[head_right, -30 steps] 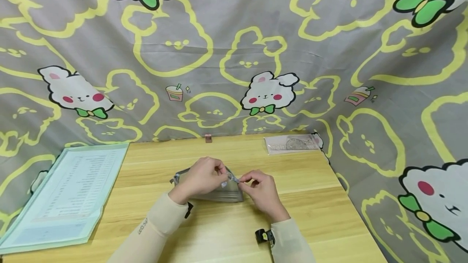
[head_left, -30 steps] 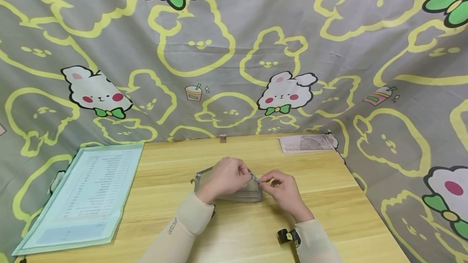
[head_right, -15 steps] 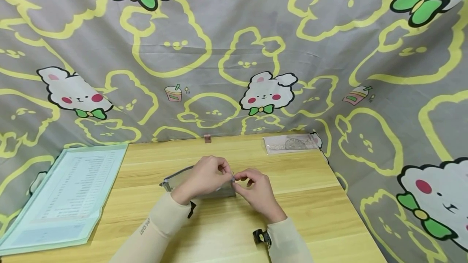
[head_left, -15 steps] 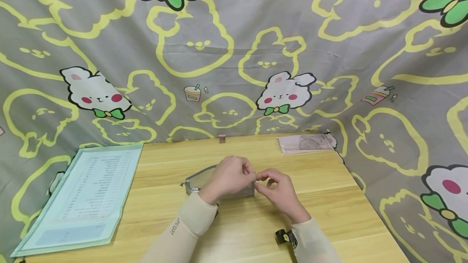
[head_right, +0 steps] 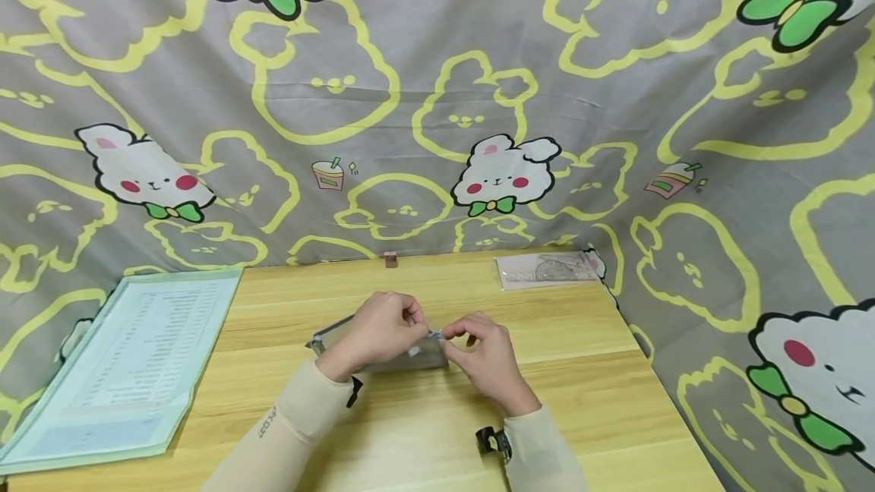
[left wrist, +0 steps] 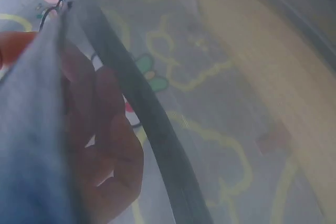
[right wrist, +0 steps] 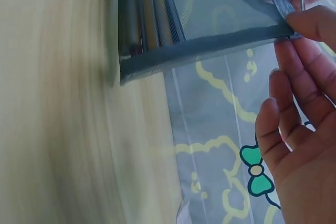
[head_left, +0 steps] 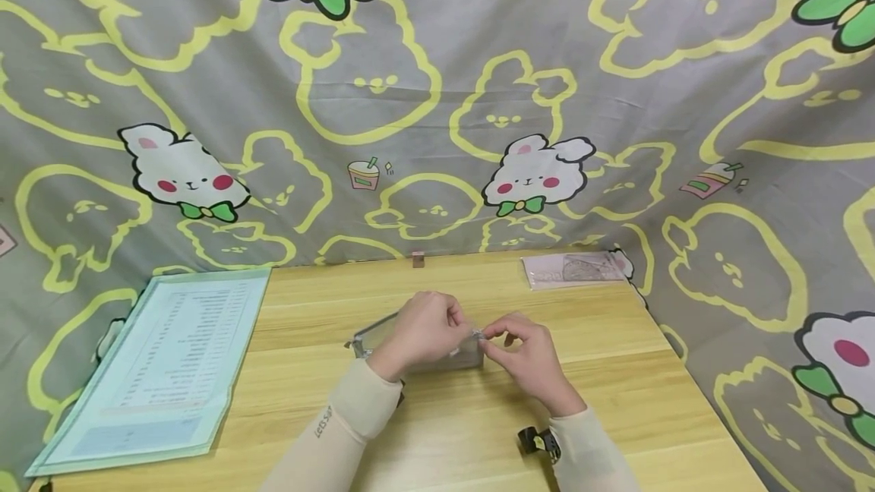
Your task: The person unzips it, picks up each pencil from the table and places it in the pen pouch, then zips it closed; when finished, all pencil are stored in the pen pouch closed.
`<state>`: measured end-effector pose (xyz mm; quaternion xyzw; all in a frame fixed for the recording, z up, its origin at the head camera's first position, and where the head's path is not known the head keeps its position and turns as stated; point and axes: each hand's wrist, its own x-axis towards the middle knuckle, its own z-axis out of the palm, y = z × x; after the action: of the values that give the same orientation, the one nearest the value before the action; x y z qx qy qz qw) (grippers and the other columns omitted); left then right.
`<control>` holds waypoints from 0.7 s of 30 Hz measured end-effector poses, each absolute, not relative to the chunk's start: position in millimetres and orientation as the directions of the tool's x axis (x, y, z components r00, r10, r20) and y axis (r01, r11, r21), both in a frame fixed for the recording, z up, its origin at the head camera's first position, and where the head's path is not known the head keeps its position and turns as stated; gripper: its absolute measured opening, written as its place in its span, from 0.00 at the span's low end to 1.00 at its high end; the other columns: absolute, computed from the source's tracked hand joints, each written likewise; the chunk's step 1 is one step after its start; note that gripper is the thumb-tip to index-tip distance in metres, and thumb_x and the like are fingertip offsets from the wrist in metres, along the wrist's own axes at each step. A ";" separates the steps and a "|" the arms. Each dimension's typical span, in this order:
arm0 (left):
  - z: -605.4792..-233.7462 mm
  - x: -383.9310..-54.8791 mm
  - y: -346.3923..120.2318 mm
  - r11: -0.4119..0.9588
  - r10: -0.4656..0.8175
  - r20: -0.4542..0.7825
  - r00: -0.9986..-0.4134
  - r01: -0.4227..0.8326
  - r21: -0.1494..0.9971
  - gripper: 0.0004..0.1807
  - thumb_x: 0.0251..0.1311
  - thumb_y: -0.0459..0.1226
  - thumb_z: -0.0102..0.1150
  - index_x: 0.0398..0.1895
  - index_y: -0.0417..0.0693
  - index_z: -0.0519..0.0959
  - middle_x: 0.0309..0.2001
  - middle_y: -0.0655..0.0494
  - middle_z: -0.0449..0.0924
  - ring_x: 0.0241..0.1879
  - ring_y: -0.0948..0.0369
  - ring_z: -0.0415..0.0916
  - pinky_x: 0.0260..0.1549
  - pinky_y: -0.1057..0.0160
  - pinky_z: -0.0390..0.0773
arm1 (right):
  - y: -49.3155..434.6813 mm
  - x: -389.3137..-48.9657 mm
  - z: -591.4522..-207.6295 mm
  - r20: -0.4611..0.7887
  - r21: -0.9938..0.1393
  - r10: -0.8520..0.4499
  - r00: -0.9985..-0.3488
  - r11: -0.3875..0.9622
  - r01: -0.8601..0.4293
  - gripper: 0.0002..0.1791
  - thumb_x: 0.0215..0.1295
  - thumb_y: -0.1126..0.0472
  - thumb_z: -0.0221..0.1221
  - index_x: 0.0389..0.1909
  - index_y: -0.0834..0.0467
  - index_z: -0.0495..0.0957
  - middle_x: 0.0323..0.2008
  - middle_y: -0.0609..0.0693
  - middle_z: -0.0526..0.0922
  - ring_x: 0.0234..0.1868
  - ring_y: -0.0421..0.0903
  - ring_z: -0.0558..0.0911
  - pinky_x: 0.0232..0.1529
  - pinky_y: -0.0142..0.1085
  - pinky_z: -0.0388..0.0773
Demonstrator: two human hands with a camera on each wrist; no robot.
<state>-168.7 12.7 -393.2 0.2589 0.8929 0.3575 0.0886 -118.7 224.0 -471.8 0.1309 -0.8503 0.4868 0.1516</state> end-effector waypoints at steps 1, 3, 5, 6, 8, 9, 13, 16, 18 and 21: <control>-393.3 -169.2 11.3 0.617 0.521 0.027 -0.853 0.399 0.678 0.08 0.63 0.39 0.65 0.25 0.52 0.83 0.20 0.64 0.79 0.16 0.66 0.69 0.22 0.67 0.72 | 225.6 -118.6 -472.3 0.383 -0.788 -0.074 -0.921 0.494 -0.367 0.08 0.62 0.65 0.74 0.35 0.47 0.89 0.35 0.46 0.91 0.41 0.39 0.83 0.40 0.36 0.81; -392.5 -170.9 7.3 0.639 0.502 0.023 -0.865 0.389 0.664 0.09 0.63 0.40 0.66 0.25 0.53 0.83 0.21 0.64 0.79 0.17 0.66 0.69 0.22 0.66 0.72 | 229.4 -117.9 -473.9 0.376 -0.791 -0.063 -0.924 0.497 -0.356 0.08 0.62 0.65 0.74 0.35 0.47 0.89 0.35 0.45 0.91 0.41 0.39 0.83 0.40 0.37 0.81; -391.0 -173.0 1.3 0.667 0.479 0.028 -0.877 0.385 0.638 0.09 0.63 0.42 0.66 0.25 0.54 0.82 0.22 0.64 0.79 0.19 0.65 0.71 0.24 0.64 0.73 | 233.8 -117.5 -475.3 0.373 -0.795 -0.041 -0.927 0.500 -0.343 0.08 0.62 0.65 0.74 0.34 0.48 0.89 0.34 0.44 0.90 0.40 0.40 0.83 0.40 0.36 0.80; -390.1 -174.2 -2.3 0.682 0.465 0.034 -0.885 0.382 0.623 0.09 0.62 0.42 0.67 0.24 0.54 0.82 0.22 0.64 0.79 0.20 0.65 0.72 0.26 0.63 0.74 | 236.1 -117.3 -476.1 0.374 -0.796 -0.031 -0.927 0.502 -0.338 0.08 0.62 0.66 0.74 0.34 0.48 0.89 0.34 0.43 0.90 0.40 0.40 0.83 0.40 0.36 0.80; -388.7 -176.6 -10.6 0.708 0.439 0.042 -0.897 0.375 0.599 0.09 0.62 0.43 0.67 0.24 0.55 0.82 0.24 0.65 0.80 0.23 0.64 0.73 0.30 0.62 0.75 | 239.8 -117.1 -476.6 0.381 -0.793 -0.022 -0.924 0.505 -0.339 0.07 0.61 0.66 0.74 0.34 0.49 0.89 0.34 0.42 0.90 0.40 0.42 0.83 0.40 0.36 0.80; -388.3 -177.5 -14.7 0.717 0.431 0.047 -0.901 0.374 0.589 0.08 0.61 0.42 0.67 0.24 0.55 0.82 0.24 0.64 0.80 0.24 0.64 0.74 0.31 0.61 0.76 | 241.6 -117.2 -476.7 0.387 -0.788 -0.024 -0.922 0.511 -0.344 0.07 0.62 0.65 0.74 0.34 0.49 0.89 0.34 0.41 0.90 0.40 0.43 0.83 0.40 0.36 0.80; -387.9 -179.3 -28.8 0.751 0.403 0.065 -0.913 0.370 0.547 0.07 0.60 0.40 0.66 0.24 0.55 0.83 0.25 0.65 0.80 0.25 0.63 0.74 0.33 0.60 0.77 | 247.4 -116.4 -476.3 0.409 -0.767 -0.031 -0.912 0.529 -0.362 0.06 0.61 0.65 0.75 0.34 0.50 0.89 0.34 0.41 0.90 0.39 0.46 0.83 0.39 0.35 0.79; -387.6 -178.3 -37.6 0.769 0.389 0.081 -0.918 0.372 0.520 0.08 0.60 0.39 0.65 0.23 0.54 0.82 0.23 0.64 0.80 0.23 0.63 0.73 0.31 0.60 0.76 | 252.2 -114.4 -476.4 0.411 -0.764 -0.022 -0.911 0.537 -0.358 0.09 0.60 0.67 0.75 0.33 0.48 0.89 0.34 0.45 0.90 0.39 0.48 0.83 0.39 0.34 0.78; -387.2 -177.4 -44.0 0.779 0.371 0.084 -0.925 0.360 0.513 0.08 0.60 0.39 0.64 0.23 0.54 0.82 0.22 0.64 0.79 0.21 0.63 0.72 0.29 0.61 0.74 | 255.8 -112.7 -476.1 0.408 -0.766 -0.014 -0.913 0.540 -0.350 0.11 0.60 0.68 0.74 0.33 0.46 0.89 0.35 0.48 0.91 0.40 0.47 0.83 0.40 0.34 0.78; -387.0 -177.0 -56.2 0.789 0.340 0.077 -0.937 0.328 0.520 0.08 0.59 0.39 0.65 0.23 0.53 0.81 0.22 0.63 0.79 0.21 0.63 0.73 0.28 0.61 0.74 | 262.1 -109.9 -475.1 0.406 -0.769 0.003 -0.914 0.541 -0.340 0.12 0.60 0.68 0.74 0.34 0.46 0.89 0.35 0.50 0.91 0.39 0.46 0.83 0.40 0.33 0.78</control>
<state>-177.0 -56.2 -387.0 0.1765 0.9456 0.2729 0.0104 -109.9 262.1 -475.1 0.0980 -0.8584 0.4691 0.1830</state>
